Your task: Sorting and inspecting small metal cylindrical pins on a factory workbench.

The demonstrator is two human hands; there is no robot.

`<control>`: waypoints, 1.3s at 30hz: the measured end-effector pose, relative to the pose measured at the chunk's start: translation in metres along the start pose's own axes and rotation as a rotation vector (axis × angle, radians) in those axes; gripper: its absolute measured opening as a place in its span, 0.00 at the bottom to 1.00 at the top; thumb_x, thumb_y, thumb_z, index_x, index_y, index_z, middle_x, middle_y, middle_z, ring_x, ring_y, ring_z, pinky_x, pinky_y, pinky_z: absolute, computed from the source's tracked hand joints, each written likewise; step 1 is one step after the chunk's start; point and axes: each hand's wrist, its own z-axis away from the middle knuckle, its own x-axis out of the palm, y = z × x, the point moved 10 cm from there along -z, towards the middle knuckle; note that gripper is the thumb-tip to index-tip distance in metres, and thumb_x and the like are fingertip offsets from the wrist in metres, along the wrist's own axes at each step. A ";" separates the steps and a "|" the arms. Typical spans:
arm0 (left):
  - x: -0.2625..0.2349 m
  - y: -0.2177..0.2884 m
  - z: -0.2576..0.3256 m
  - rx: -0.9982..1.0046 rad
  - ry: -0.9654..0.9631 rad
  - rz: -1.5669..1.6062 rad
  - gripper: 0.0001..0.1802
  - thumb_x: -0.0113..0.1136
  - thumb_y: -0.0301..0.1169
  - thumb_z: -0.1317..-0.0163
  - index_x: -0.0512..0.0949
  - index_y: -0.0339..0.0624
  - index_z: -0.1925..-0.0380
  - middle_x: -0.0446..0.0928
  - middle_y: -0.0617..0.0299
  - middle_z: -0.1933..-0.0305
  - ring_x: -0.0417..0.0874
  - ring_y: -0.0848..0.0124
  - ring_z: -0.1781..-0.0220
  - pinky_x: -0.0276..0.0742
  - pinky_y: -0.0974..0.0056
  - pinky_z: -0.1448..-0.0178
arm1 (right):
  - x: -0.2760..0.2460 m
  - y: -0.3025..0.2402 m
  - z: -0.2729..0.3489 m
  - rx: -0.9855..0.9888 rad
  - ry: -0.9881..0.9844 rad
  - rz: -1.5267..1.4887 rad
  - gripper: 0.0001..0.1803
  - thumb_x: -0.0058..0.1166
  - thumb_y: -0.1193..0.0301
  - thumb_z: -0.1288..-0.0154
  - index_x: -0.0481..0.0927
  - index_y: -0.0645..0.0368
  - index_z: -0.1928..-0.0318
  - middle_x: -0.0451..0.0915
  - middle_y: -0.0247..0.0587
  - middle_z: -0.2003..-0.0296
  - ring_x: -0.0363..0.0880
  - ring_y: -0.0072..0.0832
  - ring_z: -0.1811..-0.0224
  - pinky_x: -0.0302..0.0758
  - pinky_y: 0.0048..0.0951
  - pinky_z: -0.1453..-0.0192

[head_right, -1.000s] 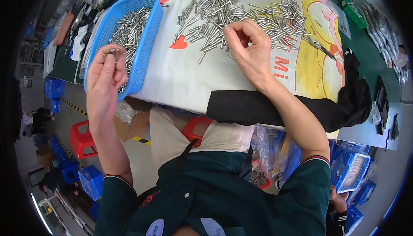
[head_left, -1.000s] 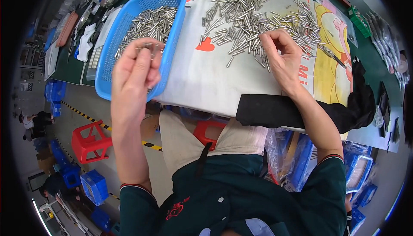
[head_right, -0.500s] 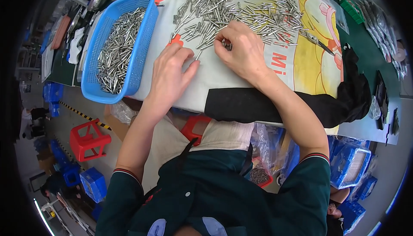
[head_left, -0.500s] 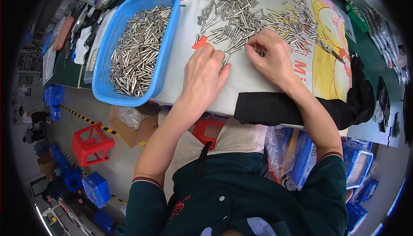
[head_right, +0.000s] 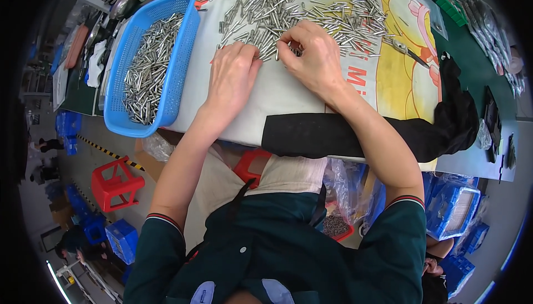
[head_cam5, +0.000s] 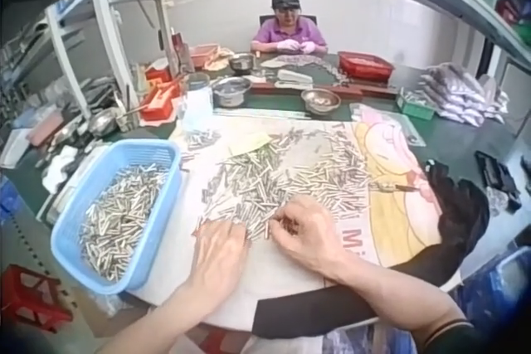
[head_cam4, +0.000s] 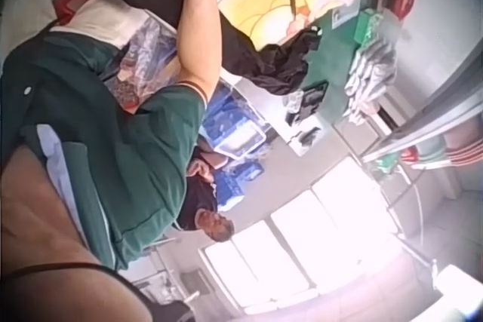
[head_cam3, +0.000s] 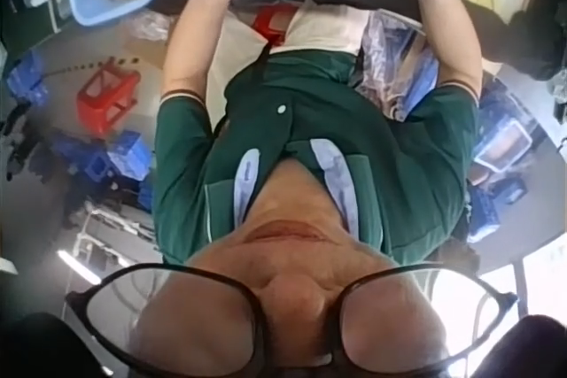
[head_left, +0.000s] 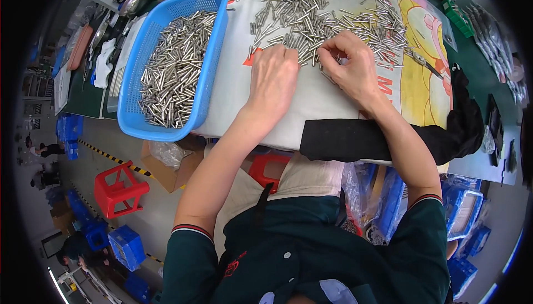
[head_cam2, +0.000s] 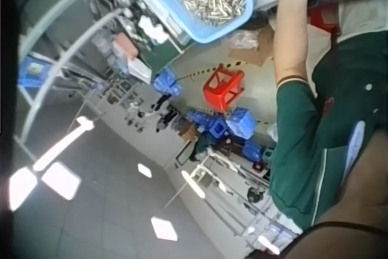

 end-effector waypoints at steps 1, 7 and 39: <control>0.005 -0.002 -0.001 -0.007 -0.028 -0.026 0.04 0.61 0.22 0.51 0.76 0.35 0.75 0.75 0.53 0.72 0.77 0.54 0.66 0.70 0.53 0.57 | 0.000 0.001 0.001 0.004 0.002 0.002 0.04 0.58 0.73 0.50 0.80 0.61 0.73 0.76 0.38 0.75 0.76 0.32 0.74 0.72 0.32 0.69; 0.012 -0.004 0.000 0.009 -0.077 -0.060 0.04 0.61 0.21 0.53 0.77 0.36 0.75 0.73 0.54 0.72 0.76 0.56 0.64 0.70 0.55 0.56 | 0.001 -0.002 -0.003 -0.012 -0.158 0.115 0.05 0.56 0.73 0.50 0.79 0.62 0.75 0.76 0.41 0.75 0.77 0.37 0.72 0.73 0.35 0.68; 0.011 0.011 0.019 0.195 -0.325 -0.273 0.03 0.56 0.21 0.54 0.74 0.37 0.76 0.72 0.55 0.67 0.78 0.60 0.63 0.79 0.59 0.66 | 0.074 -0.061 -0.009 -0.794 -0.529 0.453 0.03 0.54 0.76 0.56 0.79 0.62 0.80 0.77 0.41 0.71 0.77 0.34 0.61 0.77 0.33 0.59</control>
